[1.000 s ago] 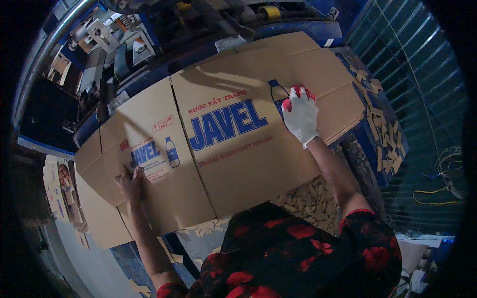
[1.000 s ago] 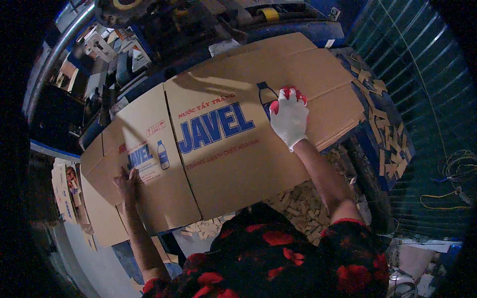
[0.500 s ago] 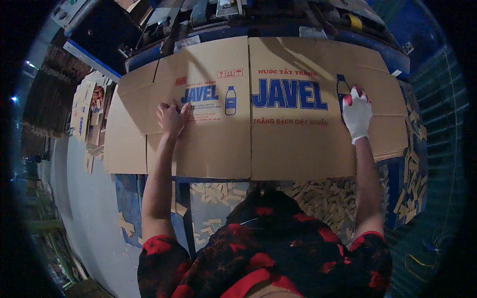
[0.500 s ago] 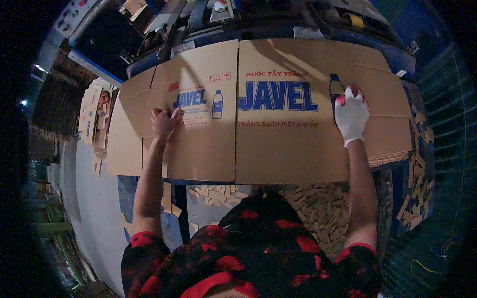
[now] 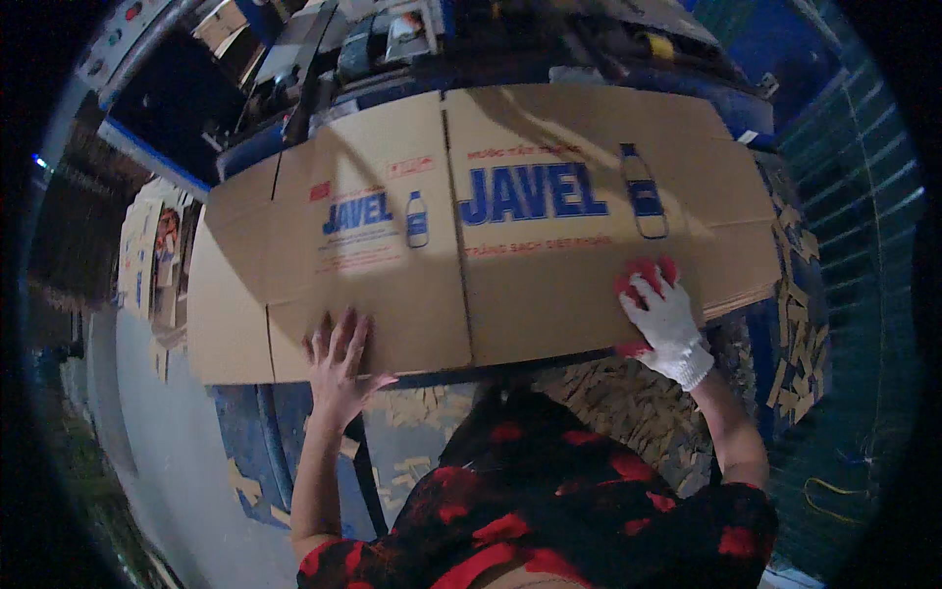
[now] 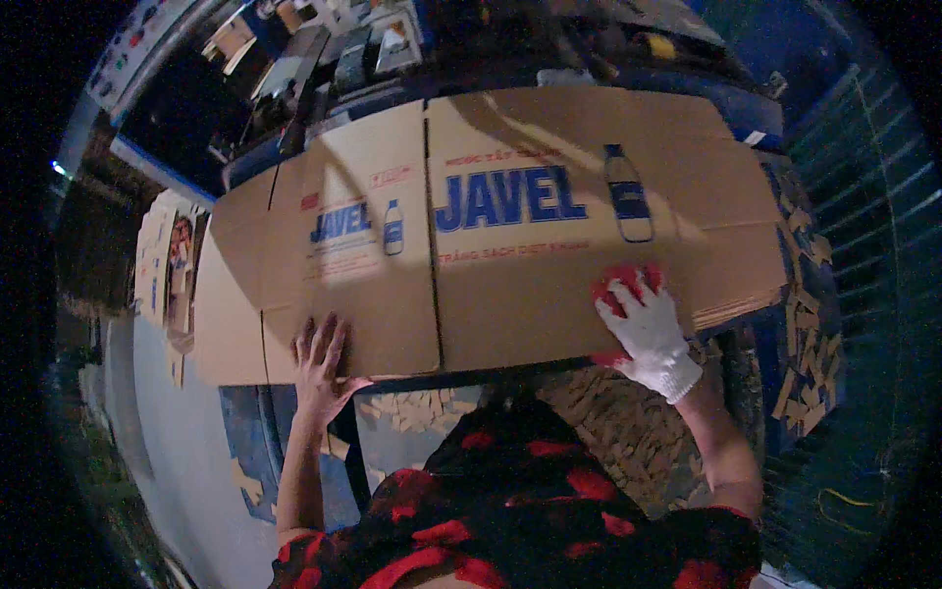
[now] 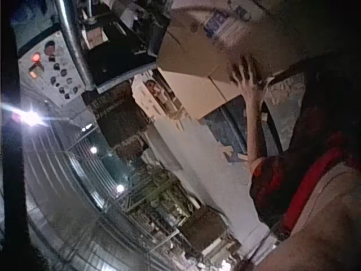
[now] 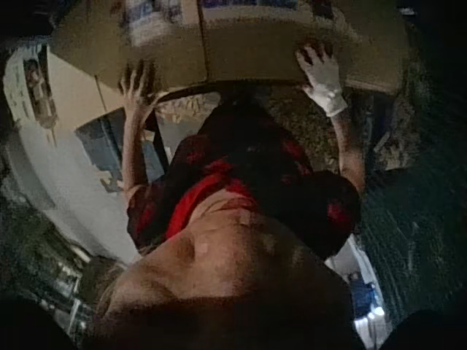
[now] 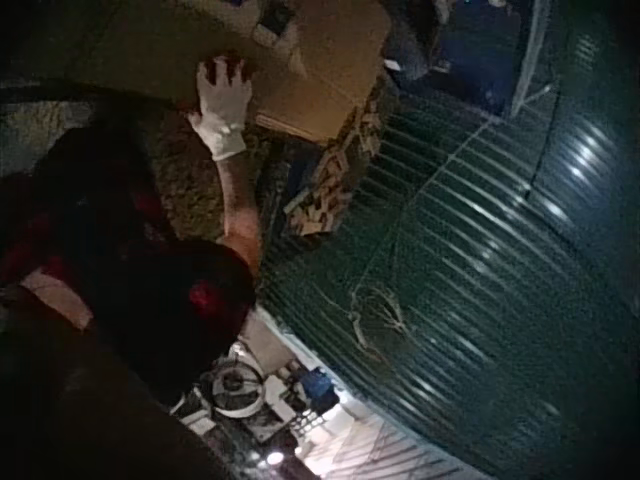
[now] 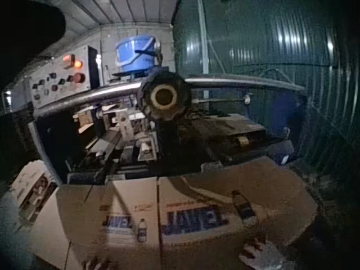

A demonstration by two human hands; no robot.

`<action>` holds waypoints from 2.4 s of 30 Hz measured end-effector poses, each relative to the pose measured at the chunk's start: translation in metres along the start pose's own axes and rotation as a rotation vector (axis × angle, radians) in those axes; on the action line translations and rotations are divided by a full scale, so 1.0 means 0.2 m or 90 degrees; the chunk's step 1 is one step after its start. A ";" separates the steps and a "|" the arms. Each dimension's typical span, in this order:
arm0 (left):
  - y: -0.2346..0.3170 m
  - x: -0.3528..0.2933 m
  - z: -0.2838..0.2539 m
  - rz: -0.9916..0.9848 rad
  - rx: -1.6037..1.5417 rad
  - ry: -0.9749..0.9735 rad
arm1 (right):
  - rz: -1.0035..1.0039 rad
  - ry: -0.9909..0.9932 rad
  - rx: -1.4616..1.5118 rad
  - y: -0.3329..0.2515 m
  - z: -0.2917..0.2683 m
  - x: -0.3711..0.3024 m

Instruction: The person repeatedly folds flat cardboard boxes labeled 'JAVEL' on a conveyor belt, aligning flaps and creasing edges by hand. The person handles each box one at a time, folding and placing it back on the belt.

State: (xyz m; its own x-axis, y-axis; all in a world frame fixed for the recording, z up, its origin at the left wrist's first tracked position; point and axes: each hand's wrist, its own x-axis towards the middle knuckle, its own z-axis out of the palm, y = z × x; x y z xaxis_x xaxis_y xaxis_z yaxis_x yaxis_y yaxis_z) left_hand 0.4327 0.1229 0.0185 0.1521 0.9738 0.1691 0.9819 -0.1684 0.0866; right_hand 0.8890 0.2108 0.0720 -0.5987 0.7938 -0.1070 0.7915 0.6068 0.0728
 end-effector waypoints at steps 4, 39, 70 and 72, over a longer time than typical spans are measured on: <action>-0.04 0.00 0.04 0.019 -0.070 0.143 | -0.057 0.017 -0.041 0.06 -0.01 0.11; -1.30 -0.01 -0.12 -0.835 0.115 0.035 | 0.330 0.179 -0.053 0.65 0.26 0.29; -1.76 -0.70 -0.26 -0.430 -0.951 0.519 | 0.339 0.745 1.307 0.12 0.38 -0.12; -1.52 -0.49 -0.14 -0.532 -1.096 0.468 | 0.361 0.712 1.246 0.16 0.35 -0.09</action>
State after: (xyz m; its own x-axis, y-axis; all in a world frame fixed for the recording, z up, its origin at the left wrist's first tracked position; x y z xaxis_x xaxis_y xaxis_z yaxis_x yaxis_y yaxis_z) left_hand 0.1165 0.0749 0.0030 -0.6797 0.7177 -0.1515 -0.3884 -0.1769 0.9044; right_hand 0.9347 0.2130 0.0073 0.3748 0.9270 0.0130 -0.4350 0.1883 -0.8805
